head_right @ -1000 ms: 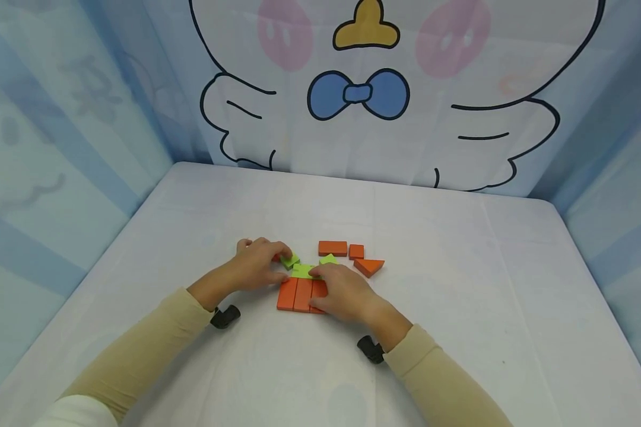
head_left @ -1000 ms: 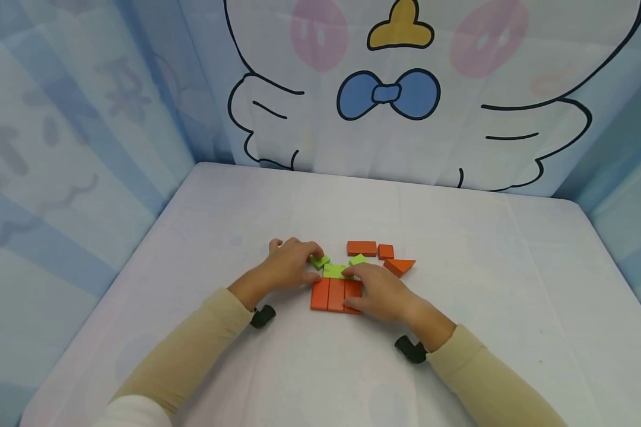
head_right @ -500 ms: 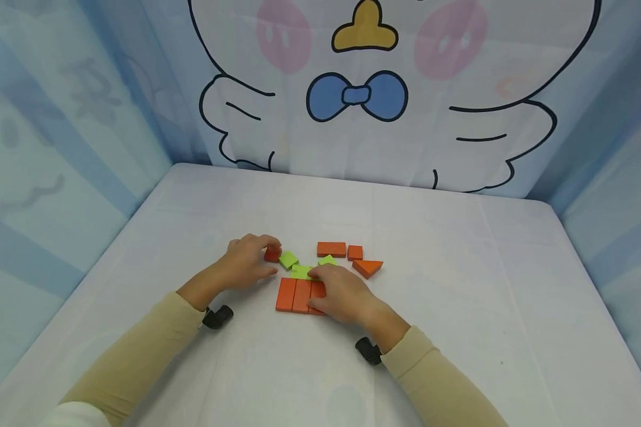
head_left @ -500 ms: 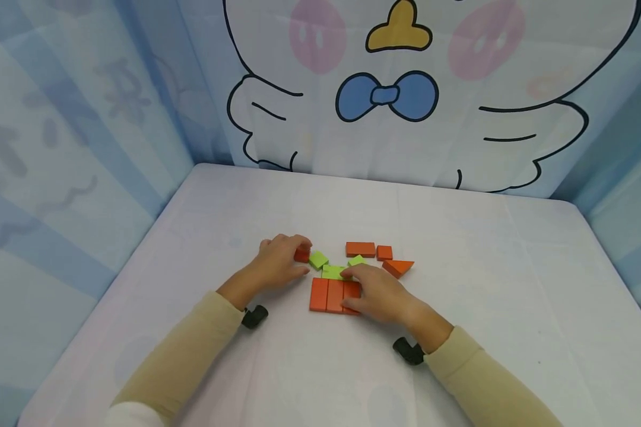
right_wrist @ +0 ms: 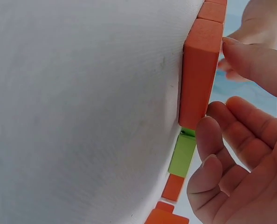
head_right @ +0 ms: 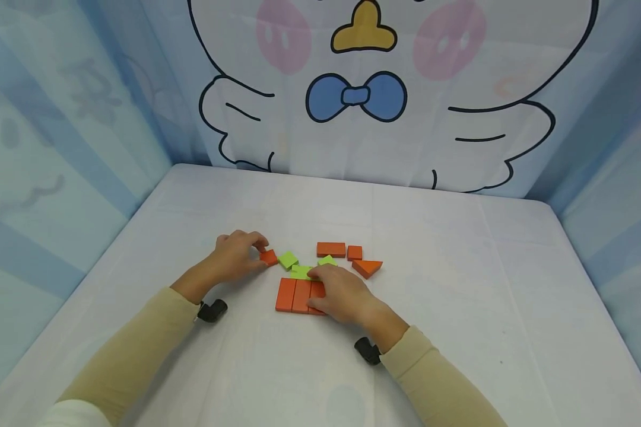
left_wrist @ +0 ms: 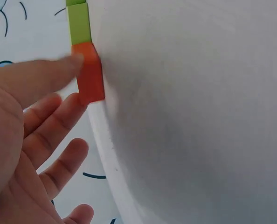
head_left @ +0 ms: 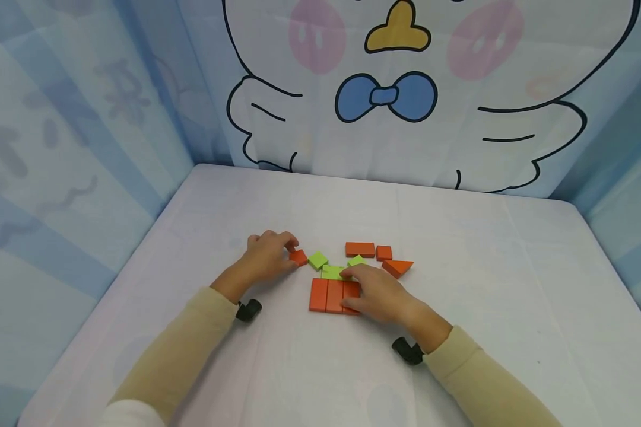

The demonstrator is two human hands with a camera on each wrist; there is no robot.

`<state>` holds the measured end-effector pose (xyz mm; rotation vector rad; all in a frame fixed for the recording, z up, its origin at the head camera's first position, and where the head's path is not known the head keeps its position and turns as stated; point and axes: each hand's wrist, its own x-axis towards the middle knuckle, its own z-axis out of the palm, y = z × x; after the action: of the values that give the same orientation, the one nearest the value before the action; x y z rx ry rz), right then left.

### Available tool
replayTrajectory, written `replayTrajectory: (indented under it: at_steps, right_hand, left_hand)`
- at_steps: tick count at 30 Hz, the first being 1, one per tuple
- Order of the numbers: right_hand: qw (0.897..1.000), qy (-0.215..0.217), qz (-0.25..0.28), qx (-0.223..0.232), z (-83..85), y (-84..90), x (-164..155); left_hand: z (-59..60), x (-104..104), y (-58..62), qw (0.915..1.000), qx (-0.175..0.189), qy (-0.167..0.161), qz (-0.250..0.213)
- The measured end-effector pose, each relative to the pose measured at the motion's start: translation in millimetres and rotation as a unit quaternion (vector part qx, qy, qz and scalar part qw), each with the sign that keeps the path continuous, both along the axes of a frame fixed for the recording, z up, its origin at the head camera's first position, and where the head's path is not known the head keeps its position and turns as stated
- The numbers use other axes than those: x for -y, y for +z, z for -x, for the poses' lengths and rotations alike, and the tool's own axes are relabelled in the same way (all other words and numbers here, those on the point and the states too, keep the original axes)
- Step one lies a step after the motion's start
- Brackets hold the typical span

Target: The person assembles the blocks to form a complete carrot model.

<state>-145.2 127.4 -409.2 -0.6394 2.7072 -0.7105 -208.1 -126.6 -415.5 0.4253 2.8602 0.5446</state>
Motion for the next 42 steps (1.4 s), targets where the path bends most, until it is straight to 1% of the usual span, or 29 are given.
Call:
replayTrajectory:
  at_steps: [4, 7, 11, 14, 18, 22, 24, 27, 32, 37, 42]
  right_hand:
    - [1.000, -0.001, 0.000, 0.001, -0.1, 0.1, 0]
    - [1.000, 0.000, 0.002, 0.001, -0.2, 0.5, 0]
    - [1.000, 0.000, 0.005, 0.003, 0.0, 1.0, 0]
    - [1.000, -0.002, 0.005, 0.004, 0.0, 1.5, 0]
    - [1.000, -0.003, 0.006, 0.003, 0.0, 1.8, -1]
    - [1.000, -0.001, 0.008, 0.004, -0.2, 1.5, 0]
    - [1.000, 0.000, 0.009, 0.005, -0.4, 1.5, 0]
    - [1.000, 0.000, 0.009, 0.004, -0.9, 1.5, 0]
    - [1.000, -0.001, 0.009, 0.005, -1.1, 1.5, 0]
    - [1.000, 0.000, 0.010, 0.005, -0.8, 1.5, 1]
    - [1.000, 0.000, 0.011, 0.003, -0.4, 1.5, 1]
  left_hand:
    - [-1.7, 3, 1.1, 0.9999, -0.007, -0.011, 0.001]
    - [-0.9, 3, 1.7, 0.9996, 0.007, -0.024, -0.011]
    - [-0.5, 4, -0.6, 0.9989, 0.019, -0.039, -0.018]
    - [-1.7, 6, -1.9, 0.9988, 0.009, -0.046, -0.017]
    - [-6.5, 9, -0.5, 0.9989, 0.002, -0.043, -0.016]
    - [-15.6, 12, 4.0, 0.9991, 0.001, -0.037, -0.019]
    - [-21.3, 14, 6.5, 0.9988, -0.001, -0.041, -0.025]
    - [-31.0, 15, 9.3, 0.9978, -0.005, -0.055, -0.037]
    - [-48.1, 13, 11.5, 0.9947, -0.015, -0.087, -0.053]
    - [-62.7, 6, 14.6, 0.9917, -0.025, -0.109, -0.063]
    - [-73.9, -4, 15.5, 0.9893, -0.035, -0.126, -0.064]
